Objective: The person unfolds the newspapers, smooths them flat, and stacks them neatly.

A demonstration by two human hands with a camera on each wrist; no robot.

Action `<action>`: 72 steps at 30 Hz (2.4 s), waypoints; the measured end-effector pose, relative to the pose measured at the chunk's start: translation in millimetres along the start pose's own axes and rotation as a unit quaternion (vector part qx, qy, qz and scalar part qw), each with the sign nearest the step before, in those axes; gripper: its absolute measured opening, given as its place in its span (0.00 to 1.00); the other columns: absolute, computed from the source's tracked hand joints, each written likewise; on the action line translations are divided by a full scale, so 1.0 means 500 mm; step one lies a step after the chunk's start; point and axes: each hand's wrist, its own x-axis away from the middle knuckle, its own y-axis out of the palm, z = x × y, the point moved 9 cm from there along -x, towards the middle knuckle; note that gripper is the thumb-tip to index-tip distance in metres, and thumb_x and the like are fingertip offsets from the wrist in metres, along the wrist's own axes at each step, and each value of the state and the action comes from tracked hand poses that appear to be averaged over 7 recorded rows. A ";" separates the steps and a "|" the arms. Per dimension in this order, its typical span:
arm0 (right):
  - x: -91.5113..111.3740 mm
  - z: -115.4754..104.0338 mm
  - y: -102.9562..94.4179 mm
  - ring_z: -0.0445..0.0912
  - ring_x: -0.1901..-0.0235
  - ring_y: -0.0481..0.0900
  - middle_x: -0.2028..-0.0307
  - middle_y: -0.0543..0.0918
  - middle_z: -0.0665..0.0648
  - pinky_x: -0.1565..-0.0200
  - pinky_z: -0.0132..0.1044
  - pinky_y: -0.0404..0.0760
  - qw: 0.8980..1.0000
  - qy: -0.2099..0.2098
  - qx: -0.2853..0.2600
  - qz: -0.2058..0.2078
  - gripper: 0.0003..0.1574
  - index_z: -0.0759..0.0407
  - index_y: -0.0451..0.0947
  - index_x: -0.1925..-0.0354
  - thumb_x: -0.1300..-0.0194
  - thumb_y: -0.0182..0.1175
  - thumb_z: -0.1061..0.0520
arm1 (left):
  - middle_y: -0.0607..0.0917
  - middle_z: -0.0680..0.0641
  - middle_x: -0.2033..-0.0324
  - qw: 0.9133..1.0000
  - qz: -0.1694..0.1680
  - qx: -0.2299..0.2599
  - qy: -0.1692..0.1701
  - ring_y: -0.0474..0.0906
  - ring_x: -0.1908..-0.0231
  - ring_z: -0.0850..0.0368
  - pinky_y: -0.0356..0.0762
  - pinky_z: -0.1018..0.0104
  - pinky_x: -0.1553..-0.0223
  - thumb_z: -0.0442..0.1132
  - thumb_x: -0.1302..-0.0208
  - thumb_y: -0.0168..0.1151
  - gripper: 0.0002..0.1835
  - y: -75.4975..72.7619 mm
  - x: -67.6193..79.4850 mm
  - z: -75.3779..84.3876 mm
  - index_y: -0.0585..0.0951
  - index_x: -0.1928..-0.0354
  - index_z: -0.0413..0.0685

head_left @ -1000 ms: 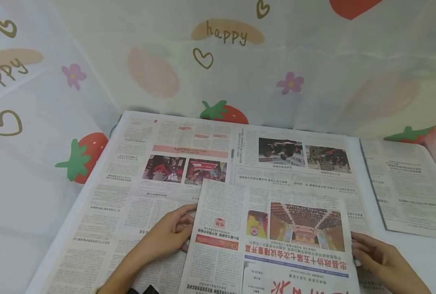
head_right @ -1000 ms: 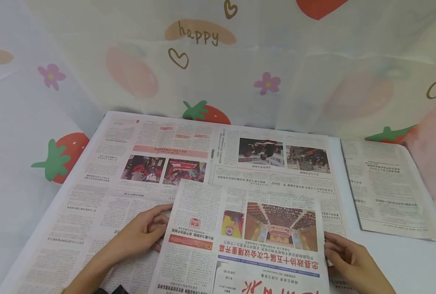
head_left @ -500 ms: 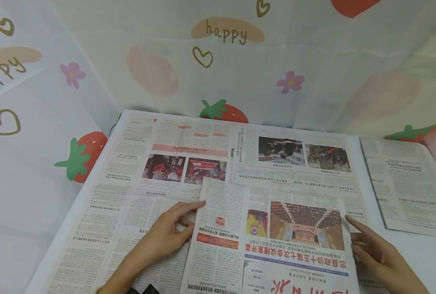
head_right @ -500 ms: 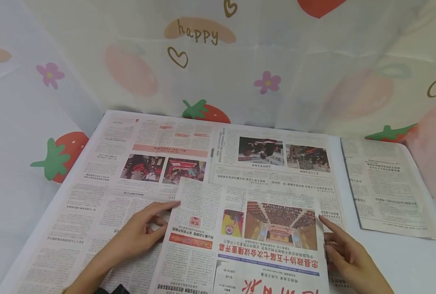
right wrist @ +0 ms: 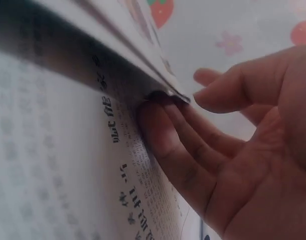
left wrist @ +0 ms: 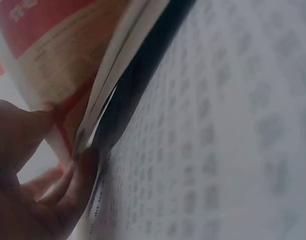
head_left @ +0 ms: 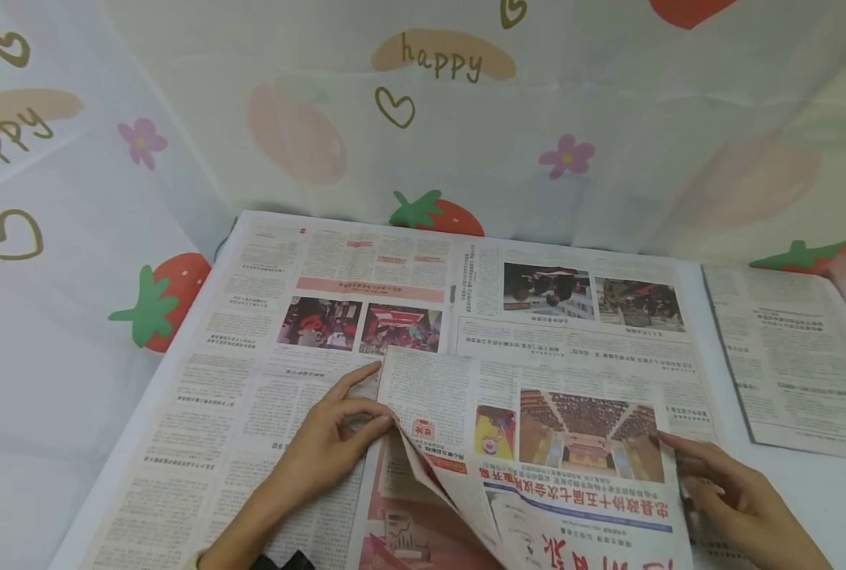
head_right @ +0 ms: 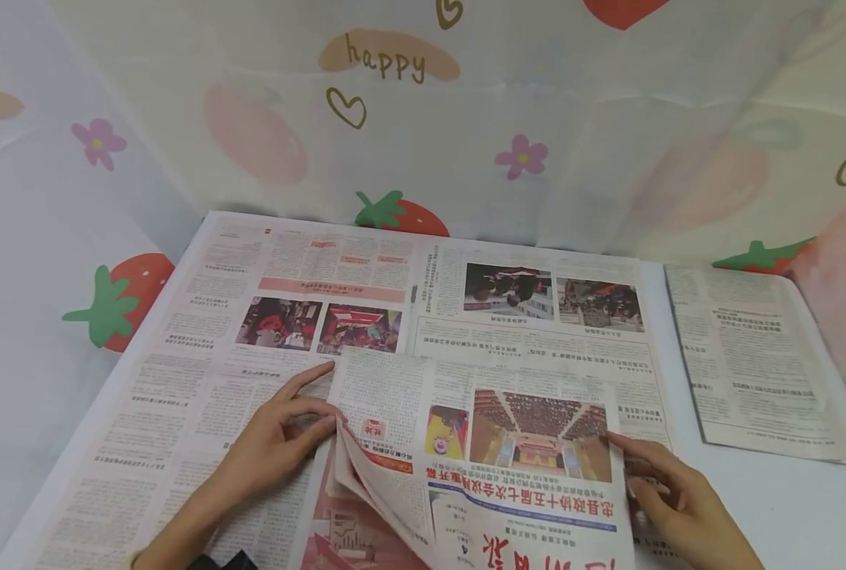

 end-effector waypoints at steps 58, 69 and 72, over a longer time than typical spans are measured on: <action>-0.118 -0.013 -0.044 0.25 0.67 0.82 0.57 0.91 0.63 0.66 0.21 0.78 0.965 0.156 0.052 0.204 0.32 0.65 0.77 0.40 0.26 0.66 0.41 | 0.93 0.46 0.58 0.999 0.035 0.017 -0.036 0.87 0.64 0.60 0.82 0.70 0.58 0.46 0.23 0.64 0.16 -0.007 -0.138 0.005 0.83 0.41 0.47; -0.129 0.001 -0.030 0.32 0.69 0.84 0.57 0.90 0.65 0.69 0.27 0.80 0.974 0.177 0.065 0.123 0.43 0.69 0.66 0.27 0.22 0.61 0.39 | 0.92 0.44 0.60 0.998 0.013 0.010 -0.069 0.83 0.70 0.64 0.80 0.72 0.62 0.44 0.24 0.66 0.21 -0.004 -0.135 -0.024 0.81 0.35 0.41; -0.136 0.008 -0.030 0.37 0.69 0.85 0.54 0.90 0.69 0.69 0.28 0.79 0.972 0.192 0.085 0.104 0.49 0.72 0.64 0.25 0.23 0.62 0.37 | 0.92 0.43 0.60 0.997 -0.001 -0.007 -0.073 0.87 0.67 0.61 0.83 0.69 0.59 0.43 0.24 0.65 0.23 -0.006 -0.133 -0.027 0.80 0.34 0.39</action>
